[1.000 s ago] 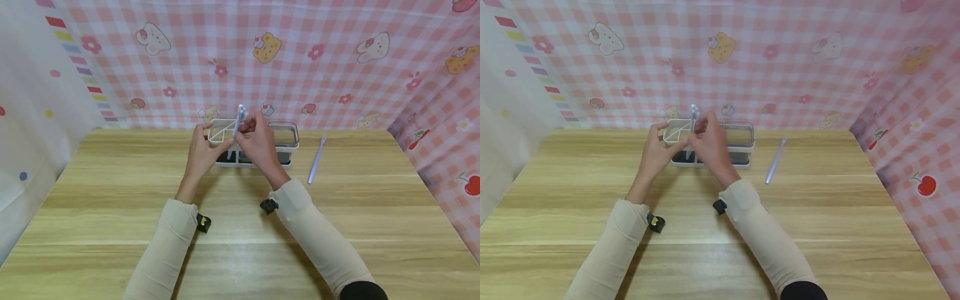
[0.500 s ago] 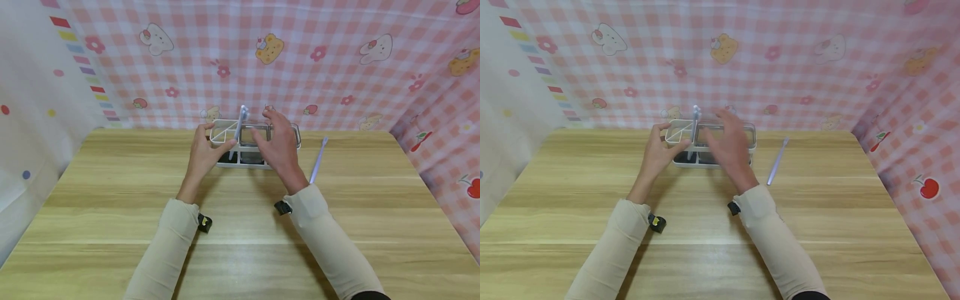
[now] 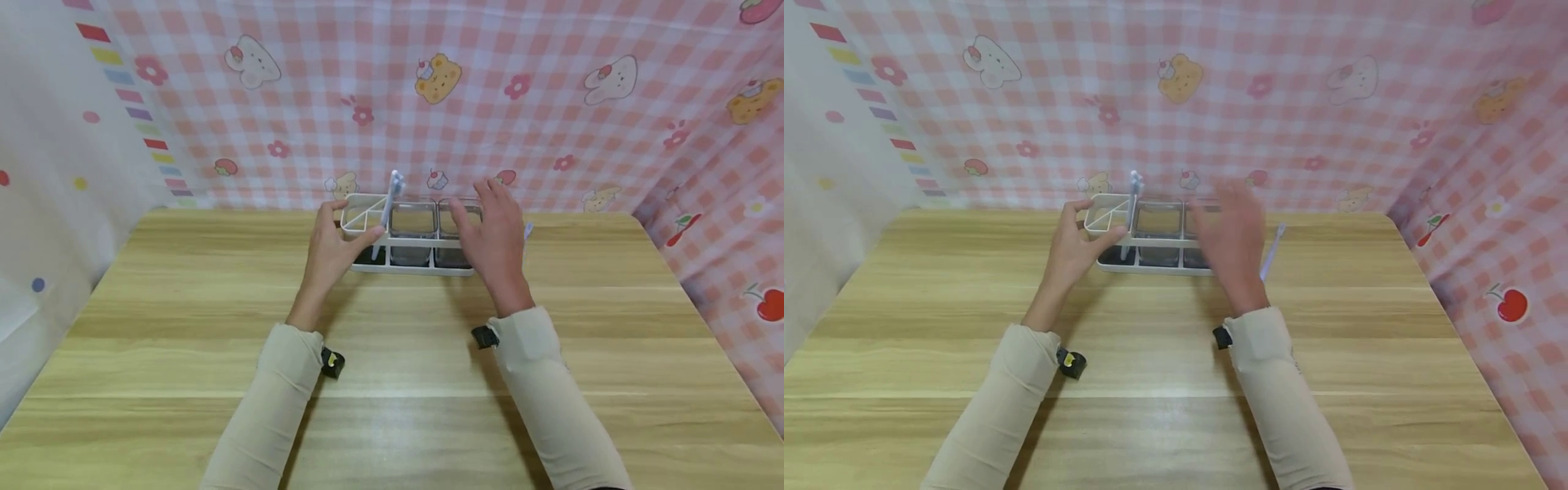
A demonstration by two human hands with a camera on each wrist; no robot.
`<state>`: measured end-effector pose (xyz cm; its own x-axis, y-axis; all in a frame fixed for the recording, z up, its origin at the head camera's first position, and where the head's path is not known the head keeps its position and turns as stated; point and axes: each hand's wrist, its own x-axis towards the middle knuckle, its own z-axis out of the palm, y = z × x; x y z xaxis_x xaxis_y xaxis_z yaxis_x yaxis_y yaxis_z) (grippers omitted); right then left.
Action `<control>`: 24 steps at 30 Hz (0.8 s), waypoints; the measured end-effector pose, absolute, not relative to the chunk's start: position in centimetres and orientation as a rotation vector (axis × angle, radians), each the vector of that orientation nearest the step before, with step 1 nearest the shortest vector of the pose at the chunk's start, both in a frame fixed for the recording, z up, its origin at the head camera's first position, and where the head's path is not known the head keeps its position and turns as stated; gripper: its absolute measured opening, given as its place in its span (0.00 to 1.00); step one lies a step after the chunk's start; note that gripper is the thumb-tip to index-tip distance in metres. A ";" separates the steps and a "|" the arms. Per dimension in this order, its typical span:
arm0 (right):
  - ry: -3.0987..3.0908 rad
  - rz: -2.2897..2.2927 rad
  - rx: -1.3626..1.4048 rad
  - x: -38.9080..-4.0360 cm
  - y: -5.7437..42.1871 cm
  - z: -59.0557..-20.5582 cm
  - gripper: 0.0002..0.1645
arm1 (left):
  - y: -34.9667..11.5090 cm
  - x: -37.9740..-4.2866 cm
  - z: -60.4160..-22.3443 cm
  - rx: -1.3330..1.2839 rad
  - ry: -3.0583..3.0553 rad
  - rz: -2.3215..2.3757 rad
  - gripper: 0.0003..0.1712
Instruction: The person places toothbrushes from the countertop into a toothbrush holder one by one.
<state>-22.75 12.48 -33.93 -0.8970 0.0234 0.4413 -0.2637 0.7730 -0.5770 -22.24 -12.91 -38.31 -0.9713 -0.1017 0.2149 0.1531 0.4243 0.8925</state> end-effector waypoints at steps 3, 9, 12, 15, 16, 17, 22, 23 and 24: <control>-2.528 0.941 0.125 -22.8 13.8 -34.0 0.37 | -12.9 -22.2 -38.3 -0.040 -2.447 -1.573 0.51; -2.550 1.027 -0.073 -22.3 16.5 -34.0 0.37 | -12.8 -22.2 -38.2 -0.047 -2.450 -1.580 0.51; -2.568 1.044 -0.145 -22.3 17.6 -34.1 0.40 | -12.9 -22.2 -38.2 -0.042 -2.457 -1.576 0.51; -2.600 1.040 -0.198 -22.3 18.5 -34.3 0.43 | -12.9 -22.3 -38.2 -0.040 -2.459 -1.572 0.52; -2.614 1.040 -0.221 -22.4 18.8 -34.5 0.44 | -12.9 -22.3 -38.2 -0.042 -2.461 -1.570 0.52; -2.631 1.042 -0.244 -22.5 19.0 -34.6 0.46 | -12.9 -22.2 -38.1 -0.043 -2.460 -1.570 0.52; -2.738 1.060 -0.369 -22.9 20.1 -35.5 0.51 | -12.8 -22.1 -38.0 -0.041 -2.463 -1.570 0.51; -2.757 1.065 -0.386 -23.0 20.2 -35.7 0.51 | -12.8 -22.1 -37.9 -0.040 -2.463 -1.570 0.51; -2.774 1.068 -0.402 -23.0 20.3 -35.9 0.52 | -12.8 -22.1 -37.9 -0.039 -2.464 -1.568 0.51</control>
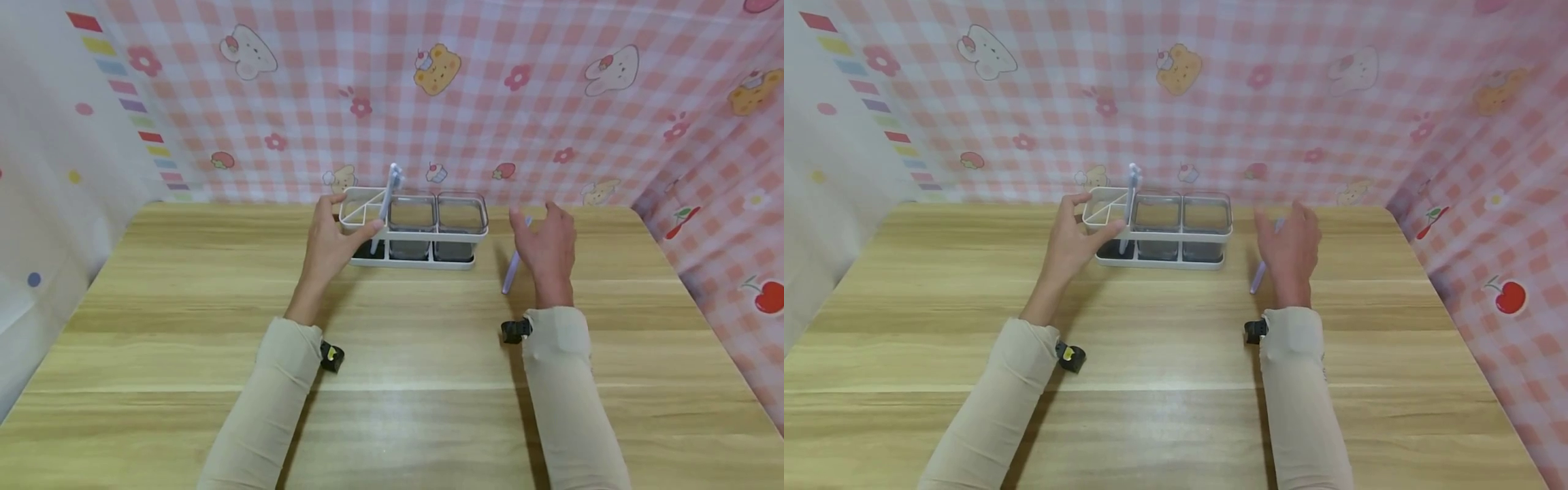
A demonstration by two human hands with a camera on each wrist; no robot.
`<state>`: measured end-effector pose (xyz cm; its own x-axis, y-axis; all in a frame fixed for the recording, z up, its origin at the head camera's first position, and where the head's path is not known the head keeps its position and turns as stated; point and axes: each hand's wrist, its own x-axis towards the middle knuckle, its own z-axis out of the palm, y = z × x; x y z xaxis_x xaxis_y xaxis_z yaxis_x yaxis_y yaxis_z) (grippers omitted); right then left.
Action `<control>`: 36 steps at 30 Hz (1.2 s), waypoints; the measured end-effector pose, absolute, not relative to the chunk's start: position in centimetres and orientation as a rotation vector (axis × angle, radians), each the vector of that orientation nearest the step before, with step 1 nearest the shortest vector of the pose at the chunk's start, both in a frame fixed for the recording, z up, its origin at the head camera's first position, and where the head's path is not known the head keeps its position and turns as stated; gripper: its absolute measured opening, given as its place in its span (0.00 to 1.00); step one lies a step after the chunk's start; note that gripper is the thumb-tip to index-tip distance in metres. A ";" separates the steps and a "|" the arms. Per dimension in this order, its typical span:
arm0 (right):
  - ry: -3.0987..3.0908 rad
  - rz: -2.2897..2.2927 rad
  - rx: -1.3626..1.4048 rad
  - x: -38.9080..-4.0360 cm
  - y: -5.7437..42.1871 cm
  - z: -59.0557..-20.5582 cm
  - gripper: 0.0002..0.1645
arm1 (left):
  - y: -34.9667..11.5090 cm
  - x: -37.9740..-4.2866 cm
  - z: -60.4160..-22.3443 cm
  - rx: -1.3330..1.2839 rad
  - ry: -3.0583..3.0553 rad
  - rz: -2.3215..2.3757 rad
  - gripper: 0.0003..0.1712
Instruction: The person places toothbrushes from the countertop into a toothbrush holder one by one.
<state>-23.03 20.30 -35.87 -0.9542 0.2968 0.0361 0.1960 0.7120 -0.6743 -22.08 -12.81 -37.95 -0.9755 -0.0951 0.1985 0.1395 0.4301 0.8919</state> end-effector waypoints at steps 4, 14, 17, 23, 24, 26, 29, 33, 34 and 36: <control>-2.815 1.092 -0.452 -23.4 20.4 -36.6 0.54 | -12.9 -22.1 -38.1 -0.035 -2.460 -1.571 0.51; -2.921 1.071 -0.397 -24.0 20.3 -38.2 0.56 | -12.9 -22.0 -38.6 -0.031 -2.466 -1.592 0.51; -2.953 1.064 -0.381 -24.0 20.5 -38.6 0.54 | -13.0 -22.0 -38.6 -0.037 -2.464 -1.593 0.51; -3.012 0.929 -0.422 -24.3 20.7 -39.4 0.35 | -13.0 -22.2 -38.4 -0.048 -2.458 -1.577 0.51; -3.014 0.908 -0.429 -24.3 20.8 -39.6 0.33 | -13.0 -22.2 -38.4 -0.052 -2.456 -1.576 0.51; -3.009 0.873 -0.444 -24.4 20.8 -39.9 0.31 | -13.0 -22.2 -38.3 -0.058 -2.454 -1.572 0.51; -2.984 0.854 -0.448 -24.5 20.9 -40.2 0.29 | -13.0 -22.2 -38.1 -0.062 -2.449 -1.574 0.51; -2.984 0.825 -0.435 -24.7 21.2 -40.5 0.27 | -12.9 -22.2 -38.1 -0.060 -2.447 -1.582 0.50; -2.987 0.825 -0.428 -24.7 21.2 -40.6 0.26 | -12.9 -22.2 -38.1 -0.060 -2.448 -1.584 0.50; -2.993 0.843 -0.421 -24.8 21.3 -40.6 0.23 | -13.0 -22.2 -38.2 -0.059 -2.447 -1.584 0.50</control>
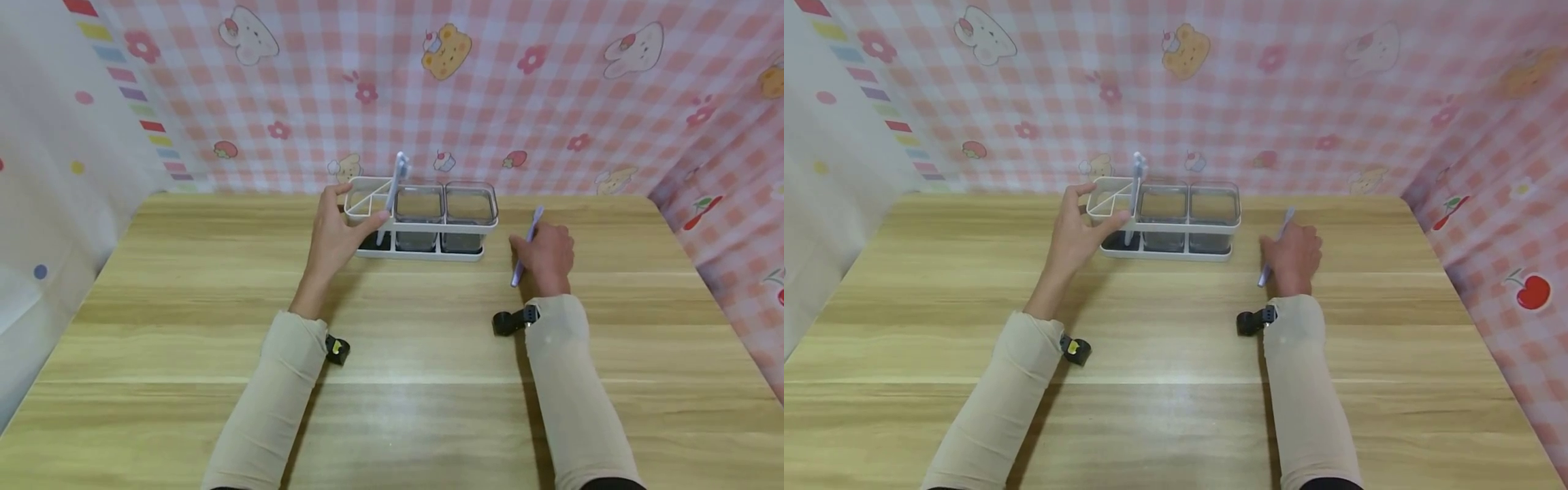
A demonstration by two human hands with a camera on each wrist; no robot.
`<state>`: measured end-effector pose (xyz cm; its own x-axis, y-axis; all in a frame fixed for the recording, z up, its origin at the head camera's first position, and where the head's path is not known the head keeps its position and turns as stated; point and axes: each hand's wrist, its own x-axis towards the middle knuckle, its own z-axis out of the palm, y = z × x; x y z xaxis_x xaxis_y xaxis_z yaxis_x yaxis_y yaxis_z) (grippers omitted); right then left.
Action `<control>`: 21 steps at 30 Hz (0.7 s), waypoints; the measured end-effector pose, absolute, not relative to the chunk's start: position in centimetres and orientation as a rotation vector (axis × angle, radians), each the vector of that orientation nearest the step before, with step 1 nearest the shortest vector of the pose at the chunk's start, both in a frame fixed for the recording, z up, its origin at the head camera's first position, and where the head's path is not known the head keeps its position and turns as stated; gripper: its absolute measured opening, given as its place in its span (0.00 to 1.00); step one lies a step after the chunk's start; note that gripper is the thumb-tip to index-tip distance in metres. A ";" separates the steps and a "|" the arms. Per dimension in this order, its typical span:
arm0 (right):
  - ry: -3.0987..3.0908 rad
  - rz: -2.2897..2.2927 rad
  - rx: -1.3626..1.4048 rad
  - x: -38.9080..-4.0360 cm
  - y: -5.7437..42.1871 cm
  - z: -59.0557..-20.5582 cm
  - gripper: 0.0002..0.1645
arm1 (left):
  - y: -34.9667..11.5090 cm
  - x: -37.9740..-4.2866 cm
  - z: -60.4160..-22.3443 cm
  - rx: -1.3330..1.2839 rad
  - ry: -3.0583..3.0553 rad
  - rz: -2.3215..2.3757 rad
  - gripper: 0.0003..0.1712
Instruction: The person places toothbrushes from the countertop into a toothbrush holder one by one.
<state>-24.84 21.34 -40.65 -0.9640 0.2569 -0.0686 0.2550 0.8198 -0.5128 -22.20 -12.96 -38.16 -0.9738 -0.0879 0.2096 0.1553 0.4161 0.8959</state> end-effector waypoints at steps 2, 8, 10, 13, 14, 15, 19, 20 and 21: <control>-2.993 0.857 -0.409 -24.9 21.5 -40.7 0.20 | -13.0 -22.2 -38.2 -0.061 -2.449 -1.581 0.49; -2.969 0.870 -0.395 -25.0 21.9 -40.4 0.13 | -12.9 -22.3 -38.2 -0.069 -2.442 -1.581 0.49; -2.967 0.884 -0.412 -24.9 22.0 -40.2 0.13 | -12.9 -22.3 -38.1 -0.062 -2.447 -1.583 0.50; -2.979 0.932 -0.449 -24.8 22.0 -40.0 0.15 | -12.9 -22.2 -38.1 -0.051 -2.454 -1.586 0.50; -2.984 0.947 -0.459 -24.8 22.0 -39.9 0.16 | -12.9 -22.2 -38.1 -0.050 -2.454 -1.587 0.50; -2.990 0.967 -0.468 -24.7 22.0 -39.8 0.17 | -12.9 -22.2 -38.1 -0.048 -2.454 -1.588 0.50; -2.991 1.033 -0.498 -24.7 22.0 -39.5 0.21 | -13.0 -22.2 -38.1 -0.049 -2.446 -1.594 0.50; -2.989 1.039 -0.501 -24.7 22.0 -39.5 0.21 | -13.0 -22.2 -38.1 -0.049 -2.446 -1.594 0.50; -2.986 1.045 -0.503 -24.7 22.0 -39.4 0.21 | -13.0 -22.2 -38.1 -0.049 -2.446 -1.594 0.50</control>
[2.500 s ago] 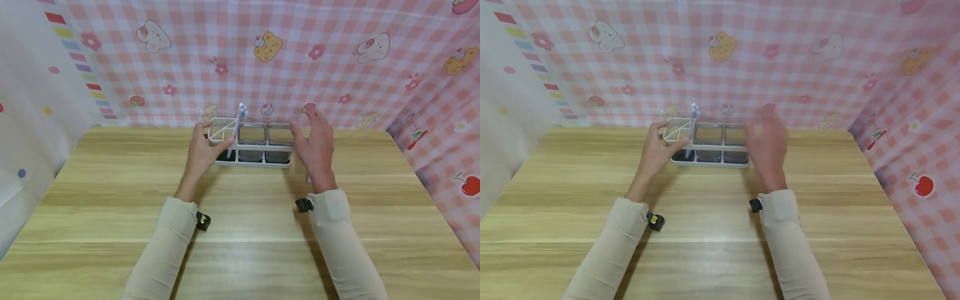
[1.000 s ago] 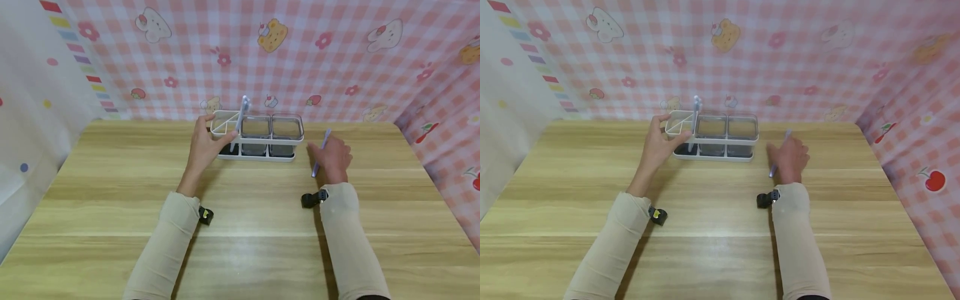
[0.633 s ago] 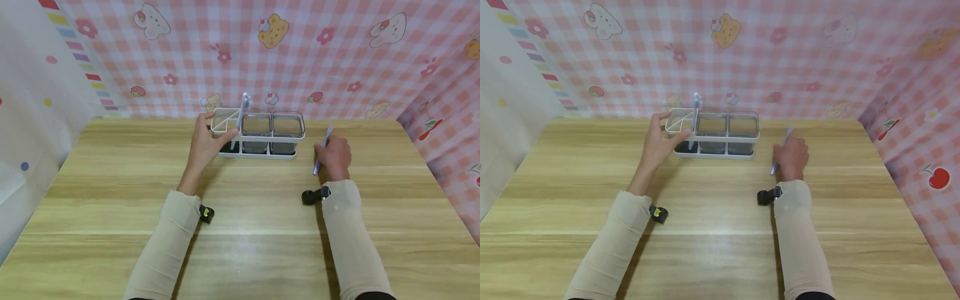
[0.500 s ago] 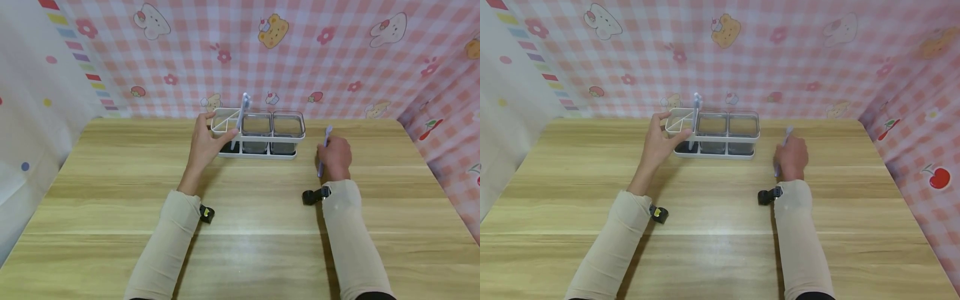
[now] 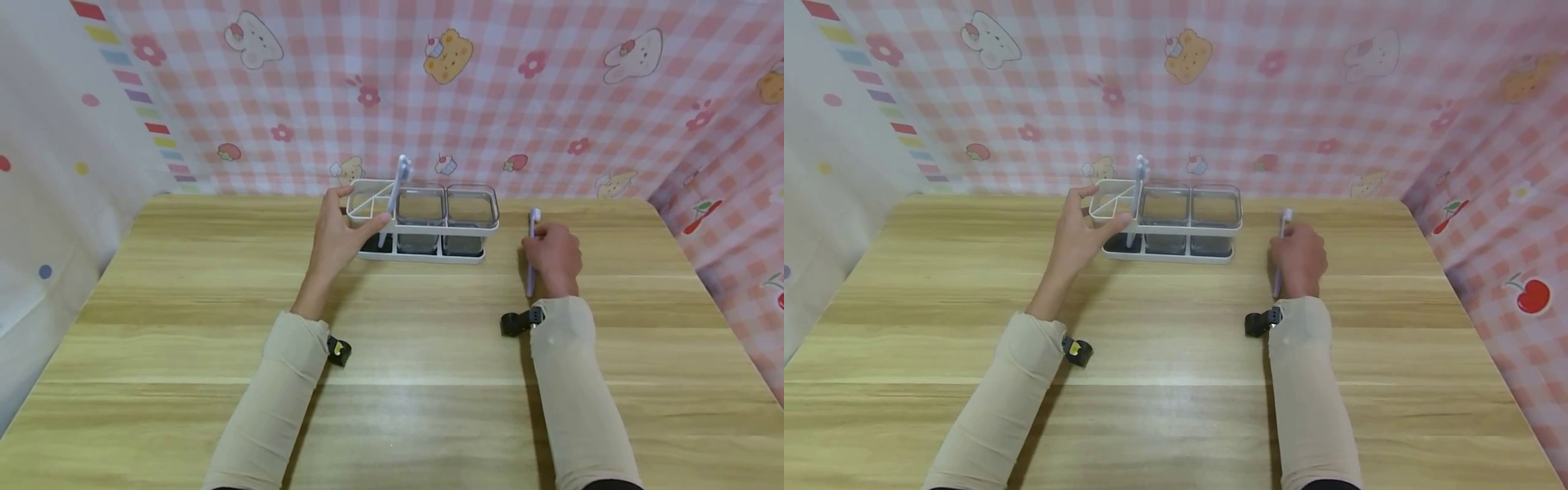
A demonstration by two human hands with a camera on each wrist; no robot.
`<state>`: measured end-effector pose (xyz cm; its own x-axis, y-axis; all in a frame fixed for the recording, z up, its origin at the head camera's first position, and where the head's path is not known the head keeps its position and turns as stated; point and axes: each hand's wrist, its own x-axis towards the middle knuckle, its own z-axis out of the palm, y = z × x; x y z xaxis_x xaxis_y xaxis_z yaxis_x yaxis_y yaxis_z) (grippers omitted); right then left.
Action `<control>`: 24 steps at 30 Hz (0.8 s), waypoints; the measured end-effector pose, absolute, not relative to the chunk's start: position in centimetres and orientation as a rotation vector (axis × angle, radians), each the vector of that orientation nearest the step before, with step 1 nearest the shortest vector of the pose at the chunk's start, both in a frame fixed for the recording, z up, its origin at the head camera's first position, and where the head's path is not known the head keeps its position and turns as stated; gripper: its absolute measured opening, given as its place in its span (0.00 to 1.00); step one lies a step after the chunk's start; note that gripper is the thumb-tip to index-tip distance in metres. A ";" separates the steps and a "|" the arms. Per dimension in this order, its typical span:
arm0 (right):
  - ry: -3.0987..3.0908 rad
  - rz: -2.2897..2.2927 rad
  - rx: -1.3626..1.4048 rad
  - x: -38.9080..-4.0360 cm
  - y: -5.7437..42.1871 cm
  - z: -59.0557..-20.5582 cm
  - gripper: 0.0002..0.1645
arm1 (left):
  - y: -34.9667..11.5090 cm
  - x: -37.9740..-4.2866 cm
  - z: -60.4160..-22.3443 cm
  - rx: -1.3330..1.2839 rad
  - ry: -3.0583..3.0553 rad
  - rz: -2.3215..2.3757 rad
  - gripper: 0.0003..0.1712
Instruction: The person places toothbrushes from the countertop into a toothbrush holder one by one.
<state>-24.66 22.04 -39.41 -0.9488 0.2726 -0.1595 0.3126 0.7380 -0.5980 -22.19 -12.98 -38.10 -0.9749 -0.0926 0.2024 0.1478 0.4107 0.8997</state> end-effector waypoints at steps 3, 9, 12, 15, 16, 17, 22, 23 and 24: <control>2.869 -1.034 0.491 -24.6 22.0 -39.2 0.21 | -13.0 -22.1 -38.1 -0.052 -2.441 -1.599 0.50; 2.891 -1.096 0.501 -24.5 21.9 -38.7 0.20 | -12.9 -22.1 -38.1 -0.051 -2.447 -1.599 0.50; 2.905 -1.130 0.504 -24.5 21.8 -38.6 0.21 | -12.9 -22.1 -38.1 -0.041 -2.453 -1.598 0.50; 2.921 -1.171 0.520 -24.5 21.8 -38.5 0.23 | -13.0 -22.0 -38.1 -0.040 -2.454 -1.597 0.50; 2.926 -1.186 0.529 -24.4 21.8 -38.5 0.23 | -13.0 -22.0 -38.1 -0.041 -2.453 -1.597 0.50; 2.929 -1.202 0.535 -24.4 21.8 -38.4 0.24 | -13.0 -22.1 -38.1 -0.044 -2.452 -1.597 0.50; 2.916 -1.364 0.577 -24.4 21.5 -37.7 0.25 | -13.0 -22.2 -38.1 -0.060 -2.439 -1.609 0.50; 2.912 -1.399 0.583 -24.4 21.5 -37.5 0.25 | -13.0 -22.2 -38.1 -0.059 -2.441 -1.610 0.50; 2.906 -1.432 0.592 -24.4 21.4 -37.4 0.24 | -13.0 -22.2 -38.1 -0.057 -2.441 -1.613 0.50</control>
<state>-24.42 21.38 -37.36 -0.9242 0.3812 -0.0221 0.2497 0.5596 -0.7903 -22.20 -13.04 -38.14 -0.9761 -0.0859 0.1997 0.1500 0.3988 0.9047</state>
